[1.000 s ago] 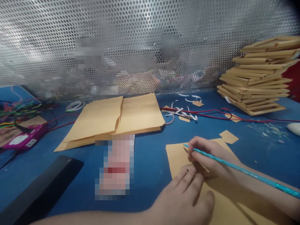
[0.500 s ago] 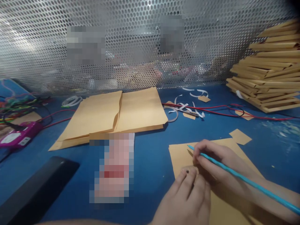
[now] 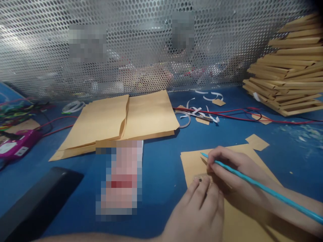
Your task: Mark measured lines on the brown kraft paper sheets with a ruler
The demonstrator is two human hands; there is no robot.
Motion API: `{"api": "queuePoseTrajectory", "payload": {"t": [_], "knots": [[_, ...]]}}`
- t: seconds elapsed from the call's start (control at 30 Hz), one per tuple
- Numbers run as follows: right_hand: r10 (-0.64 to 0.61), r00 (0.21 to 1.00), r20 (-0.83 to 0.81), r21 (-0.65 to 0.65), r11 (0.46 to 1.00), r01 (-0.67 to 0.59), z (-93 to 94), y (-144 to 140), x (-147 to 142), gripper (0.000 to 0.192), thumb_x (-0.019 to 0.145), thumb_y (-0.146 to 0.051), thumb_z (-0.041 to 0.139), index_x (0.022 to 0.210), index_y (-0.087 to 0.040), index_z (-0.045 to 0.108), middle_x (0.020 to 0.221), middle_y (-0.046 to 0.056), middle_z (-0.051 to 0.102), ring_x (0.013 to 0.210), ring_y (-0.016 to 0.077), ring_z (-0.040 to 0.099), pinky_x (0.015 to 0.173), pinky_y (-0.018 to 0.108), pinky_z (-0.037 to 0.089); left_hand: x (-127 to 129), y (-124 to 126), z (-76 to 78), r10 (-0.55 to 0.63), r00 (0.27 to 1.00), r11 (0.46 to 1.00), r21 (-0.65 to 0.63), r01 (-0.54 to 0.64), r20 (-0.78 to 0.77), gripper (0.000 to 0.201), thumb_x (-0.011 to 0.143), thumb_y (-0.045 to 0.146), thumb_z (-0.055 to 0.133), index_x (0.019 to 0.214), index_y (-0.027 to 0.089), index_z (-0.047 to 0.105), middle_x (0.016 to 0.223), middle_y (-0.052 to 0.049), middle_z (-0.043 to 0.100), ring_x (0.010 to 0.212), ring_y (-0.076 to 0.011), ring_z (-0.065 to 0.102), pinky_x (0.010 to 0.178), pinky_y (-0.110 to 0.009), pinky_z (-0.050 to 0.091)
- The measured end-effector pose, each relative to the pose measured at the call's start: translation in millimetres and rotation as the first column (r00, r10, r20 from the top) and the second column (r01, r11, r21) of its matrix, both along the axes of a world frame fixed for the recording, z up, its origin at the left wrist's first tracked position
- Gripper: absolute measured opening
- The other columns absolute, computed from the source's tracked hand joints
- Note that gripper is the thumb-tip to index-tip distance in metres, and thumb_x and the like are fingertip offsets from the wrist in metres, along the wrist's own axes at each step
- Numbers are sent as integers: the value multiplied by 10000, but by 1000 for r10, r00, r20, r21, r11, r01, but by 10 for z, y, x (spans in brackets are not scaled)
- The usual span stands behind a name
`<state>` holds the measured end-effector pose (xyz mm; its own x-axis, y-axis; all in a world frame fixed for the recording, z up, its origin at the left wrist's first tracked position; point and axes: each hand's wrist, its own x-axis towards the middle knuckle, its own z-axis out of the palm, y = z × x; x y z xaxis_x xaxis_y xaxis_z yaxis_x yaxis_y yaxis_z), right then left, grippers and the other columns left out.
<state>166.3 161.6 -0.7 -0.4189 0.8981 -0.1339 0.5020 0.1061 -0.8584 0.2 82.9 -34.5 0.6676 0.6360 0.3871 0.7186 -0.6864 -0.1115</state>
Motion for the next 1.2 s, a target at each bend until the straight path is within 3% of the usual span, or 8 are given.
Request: {"api": "queuePoseTrajectory", "payload": {"t": [0.1,0.17,0.3,0.4,0.5,0.6,0.9,1.2], "knots": [[-16,997,-75,-112,994,7,48,-4,-12,120,917,-327,462,859,-244,526,717,-25,555,530,107,507,474,231,426,1,-1,3,7,1000,1000,19,-7,20,384,923,173,359,1240,61,545,1244,-112,600,1175,-260,532,1030,-354,391],[-22,997,-76,-105,994,14,104,18,-27,125,908,-338,468,847,-245,525,702,-24,563,534,117,513,480,239,429,0,-3,8,15,1000,1000,19,-16,26,380,922,166,355,1233,65,548,1242,-111,601,1171,-255,535,1028,-351,392],[-27,994,107,86,996,18,158,95,-30,122,878,-340,491,846,-259,576,800,9,659,719,191,608,637,302,477,-8,-2,12,9,999,1000,14,-10,44,378,915,171,380,1246,71,532,1232,-98,605,1177,-251,528,1043,-346,372],[-64,977,203,204,979,22,100,130,21,156,877,-314,476,867,-270,625,929,32,691,882,250,622,746,350,479,-7,-1,5,-1,994,1000,31,-2,112,384,917,253,424,1283,166,504,1187,-98,625,1151,-254,555,1019,-366,395],[46,960,275,263,957,-121,63,144,84,139,862,-277,506,930,-284,627,952,24,677,904,247,613,760,353,470,-1,-11,-1,-27,990,999,34,22,137,397,914,345,473,1301,261,477,1211,-100,610,1154,-255,559,998,-378,413],[155,924,349,297,917,-266,124,153,98,109,872,-266,496,877,-267,606,809,7,641,744,196,593,658,313,449,6,-32,-6,-39,994,999,12,38,105,393,923,365,486,1304,271,484,1266,-93,580,1180,-248,541,1006,-362,405],[253,921,296,85,953,-289,241,194,39,142,853,-282,505,739,-229,571,688,3,604,616,154,526,556,268,415,-8,-37,-9,-70,991,998,6,70,114,336,920,324,489,1250,280,539,1319,-65,545,1207,-226,518,1057,-345,345],[216,921,325,91,962,-257,295,211,48,244,870,-359,483,689,-221,571,668,10,607,616,169,526,554,281,406,-7,-23,-7,-121,992,992,42,120,27,321,963,374,445,1236,251,560,1368,-41,507,1195,-239,512,1038,-375,373]]}}
